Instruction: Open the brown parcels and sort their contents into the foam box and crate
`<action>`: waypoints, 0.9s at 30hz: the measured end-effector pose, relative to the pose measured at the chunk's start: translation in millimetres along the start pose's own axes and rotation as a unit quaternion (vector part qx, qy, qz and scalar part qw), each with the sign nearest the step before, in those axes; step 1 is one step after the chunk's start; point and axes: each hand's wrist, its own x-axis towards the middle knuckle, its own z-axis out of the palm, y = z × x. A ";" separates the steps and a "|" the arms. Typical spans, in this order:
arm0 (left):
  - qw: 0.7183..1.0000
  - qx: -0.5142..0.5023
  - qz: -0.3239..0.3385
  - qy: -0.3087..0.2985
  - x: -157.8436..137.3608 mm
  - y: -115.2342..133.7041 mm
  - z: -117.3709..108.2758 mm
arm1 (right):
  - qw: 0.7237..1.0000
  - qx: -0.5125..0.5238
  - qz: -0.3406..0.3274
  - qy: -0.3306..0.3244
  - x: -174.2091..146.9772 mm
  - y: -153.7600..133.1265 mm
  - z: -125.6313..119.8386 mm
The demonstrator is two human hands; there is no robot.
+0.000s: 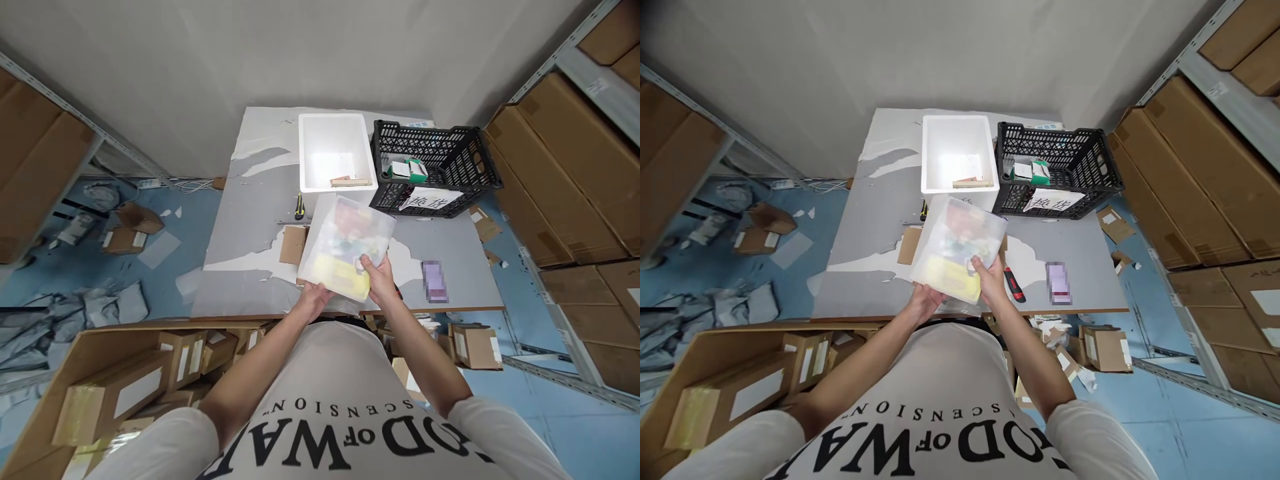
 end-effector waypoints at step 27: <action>0.996 -0.053 -0.027 0.060 9.5 1.2 -10.8 | 0.909 -0.331 0.037 -0.250 100.6 -114.3 -44.2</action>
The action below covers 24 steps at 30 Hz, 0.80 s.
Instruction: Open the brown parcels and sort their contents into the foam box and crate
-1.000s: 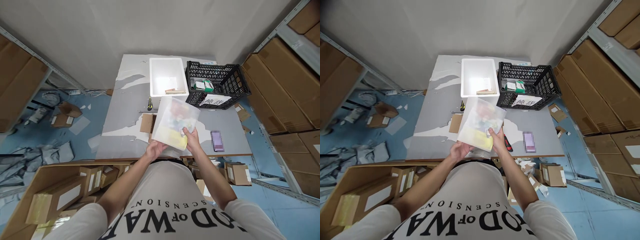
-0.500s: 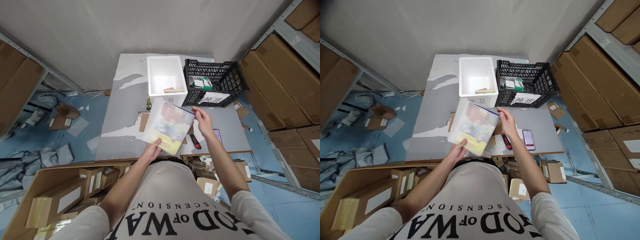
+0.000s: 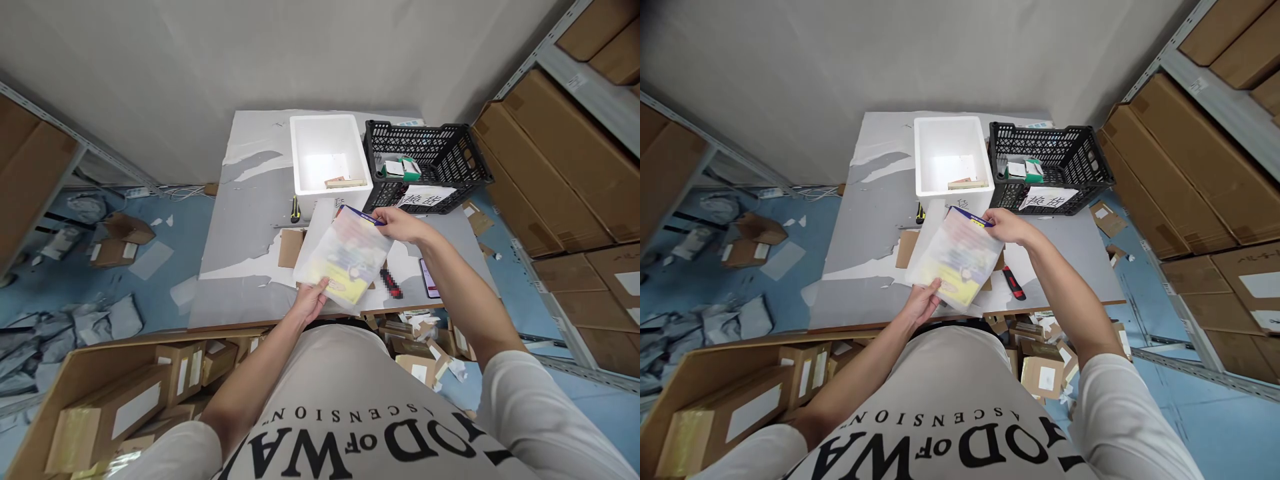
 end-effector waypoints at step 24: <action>0.912 0.008 0.238 0.334 50.9 105.9 -79.8 | 0.922 0.266 -0.080 0.269 -25.0 46.0 -78.7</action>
